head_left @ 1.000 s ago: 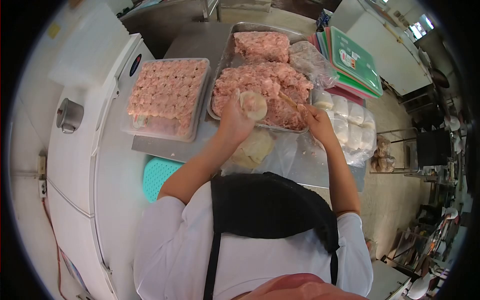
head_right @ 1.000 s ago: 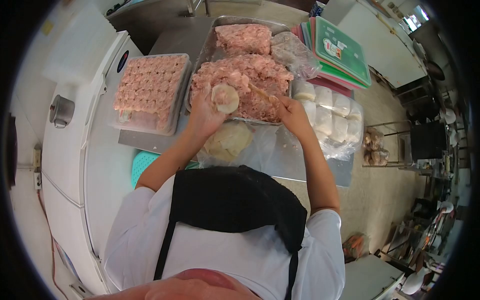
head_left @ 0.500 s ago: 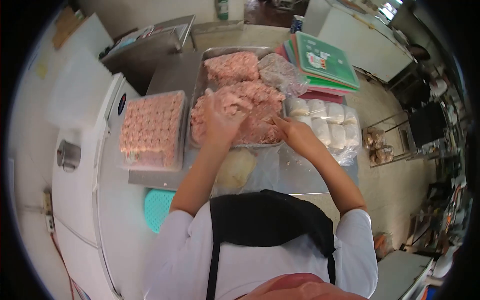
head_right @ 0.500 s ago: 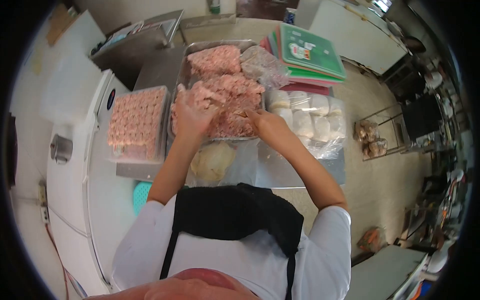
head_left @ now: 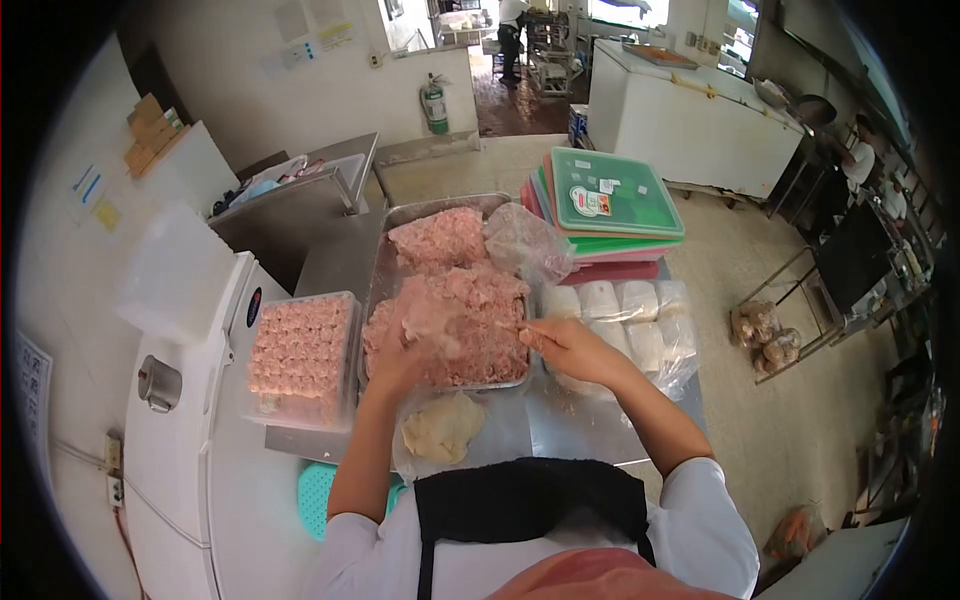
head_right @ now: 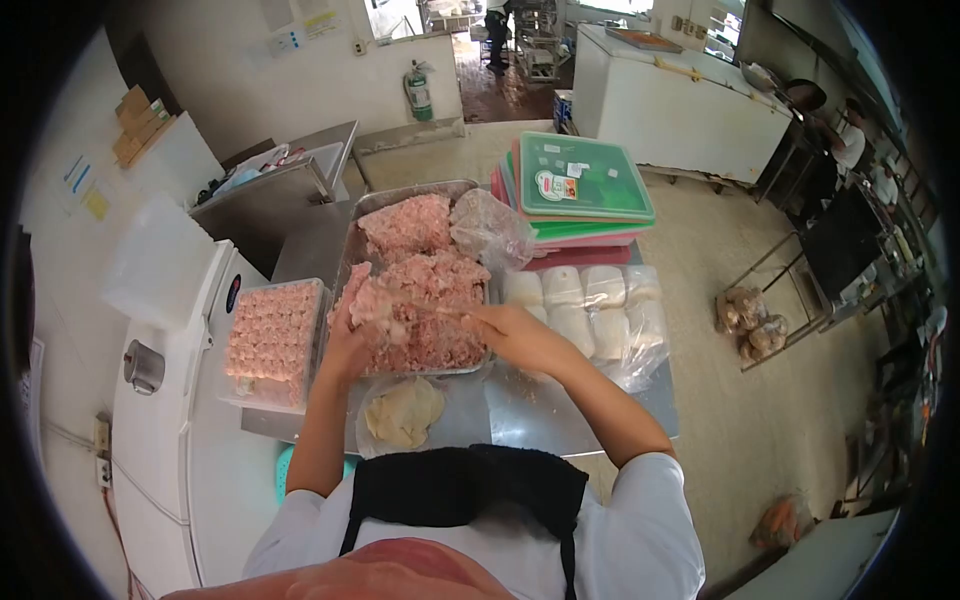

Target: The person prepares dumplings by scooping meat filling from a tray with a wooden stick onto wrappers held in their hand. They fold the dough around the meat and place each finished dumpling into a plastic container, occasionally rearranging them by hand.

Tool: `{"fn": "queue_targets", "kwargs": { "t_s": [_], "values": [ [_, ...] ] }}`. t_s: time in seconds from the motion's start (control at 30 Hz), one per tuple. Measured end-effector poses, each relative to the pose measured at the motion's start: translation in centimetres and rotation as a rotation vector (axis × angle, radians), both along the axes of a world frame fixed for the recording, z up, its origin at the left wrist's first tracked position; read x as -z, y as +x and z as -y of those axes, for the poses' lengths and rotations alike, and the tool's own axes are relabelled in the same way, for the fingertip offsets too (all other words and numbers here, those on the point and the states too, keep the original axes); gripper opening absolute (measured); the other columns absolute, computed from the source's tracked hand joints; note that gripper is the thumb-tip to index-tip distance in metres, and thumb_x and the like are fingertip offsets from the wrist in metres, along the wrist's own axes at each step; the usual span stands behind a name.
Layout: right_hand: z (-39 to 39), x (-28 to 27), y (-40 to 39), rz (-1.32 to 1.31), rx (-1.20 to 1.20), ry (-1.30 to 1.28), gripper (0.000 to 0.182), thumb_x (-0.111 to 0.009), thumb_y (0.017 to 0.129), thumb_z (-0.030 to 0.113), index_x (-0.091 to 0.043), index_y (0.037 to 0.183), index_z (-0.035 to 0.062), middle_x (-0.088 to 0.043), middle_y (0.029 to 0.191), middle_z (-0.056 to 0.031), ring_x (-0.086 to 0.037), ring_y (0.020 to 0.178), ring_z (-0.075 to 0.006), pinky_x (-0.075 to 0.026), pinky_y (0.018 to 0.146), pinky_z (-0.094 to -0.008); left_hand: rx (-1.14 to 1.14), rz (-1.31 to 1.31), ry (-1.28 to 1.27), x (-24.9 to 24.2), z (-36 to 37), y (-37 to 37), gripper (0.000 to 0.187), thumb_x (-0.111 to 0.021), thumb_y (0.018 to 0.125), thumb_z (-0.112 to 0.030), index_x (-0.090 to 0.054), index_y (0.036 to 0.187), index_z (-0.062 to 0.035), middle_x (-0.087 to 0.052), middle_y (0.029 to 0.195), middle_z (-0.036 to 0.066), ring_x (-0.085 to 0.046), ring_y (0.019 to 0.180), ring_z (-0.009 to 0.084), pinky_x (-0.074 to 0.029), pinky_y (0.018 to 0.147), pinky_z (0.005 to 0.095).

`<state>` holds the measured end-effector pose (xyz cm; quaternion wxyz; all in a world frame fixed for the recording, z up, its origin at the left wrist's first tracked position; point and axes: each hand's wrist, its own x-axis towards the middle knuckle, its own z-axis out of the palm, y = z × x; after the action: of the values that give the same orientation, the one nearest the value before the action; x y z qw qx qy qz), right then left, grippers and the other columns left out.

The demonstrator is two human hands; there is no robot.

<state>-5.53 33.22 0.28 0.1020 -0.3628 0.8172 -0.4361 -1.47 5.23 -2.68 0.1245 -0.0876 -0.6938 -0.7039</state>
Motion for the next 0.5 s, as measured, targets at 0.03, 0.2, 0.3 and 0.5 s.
{"fn": "queue_targets", "kwargs": {
  "t_s": [0.03,0.2,0.3,0.5],
  "values": [
    [-0.6,0.0,-0.2,0.048,-0.036,0.023,0.029,-0.049,0.097,0.021,-0.058,0.121,0.0076,-0.063,0.093,-0.0224,-0.060,0.086,-0.0380,-0.047,0.077,-0.0403,-0.075,-0.085,-0.286,-0.4,0.0,0.2,0.074,-0.073,0.078,-0.015,-0.036,0.140,-0.0001,-0.049,0.132,0.017,-0.050,0.123,0.0303,-0.043,0.099,0.0368],
    [-0.9,0.2,0.1,-0.020,-0.159,-0.026,0.026,-0.052,0.093,0.018,-0.060,0.113,0.0031,-0.063,0.099,-0.0245,-0.060,0.092,-0.0415,-0.048,0.079,-0.0441,0.044,0.063,-0.669,-1.7,1.0,0.0,0.073,-0.080,0.069,-0.017,-0.047,0.133,-0.0009,-0.059,0.121,0.015,-0.057,0.113,0.0255,-0.045,0.094,0.0342],
    [-0.2,1.8,0.1,-0.106,-0.159,-0.071,0.028,-0.053,0.093,0.020,-0.061,0.114,0.0039,-0.064,0.102,-0.0237,-0.060,0.093,-0.0411,-0.049,0.080,-0.0445,0.090,0.062,-0.661,-1.0,1.9,-0.6,0.062,-0.080,0.068,-0.019,-0.056,0.122,0.0002,-0.063,0.115,0.015,-0.060,0.106,0.0257,-0.046,0.092,0.0352],
    [-0.2,5.4,-2.9,-0.262,-0.141,0.074,0.030,-0.053,0.092,0.021,-0.060,0.117,0.0058,-0.065,0.100,-0.0192,-0.063,0.089,-0.0373,-0.051,0.076,-0.0435,-0.041,0.188,-0.709,3.0,2.7,-1.0,0.048,-0.079,0.070,-0.026,-0.065,0.107,0.0008,-0.067,0.104,0.015,-0.063,0.098,0.0264,-0.048,0.088,0.0354]
  ]
}}
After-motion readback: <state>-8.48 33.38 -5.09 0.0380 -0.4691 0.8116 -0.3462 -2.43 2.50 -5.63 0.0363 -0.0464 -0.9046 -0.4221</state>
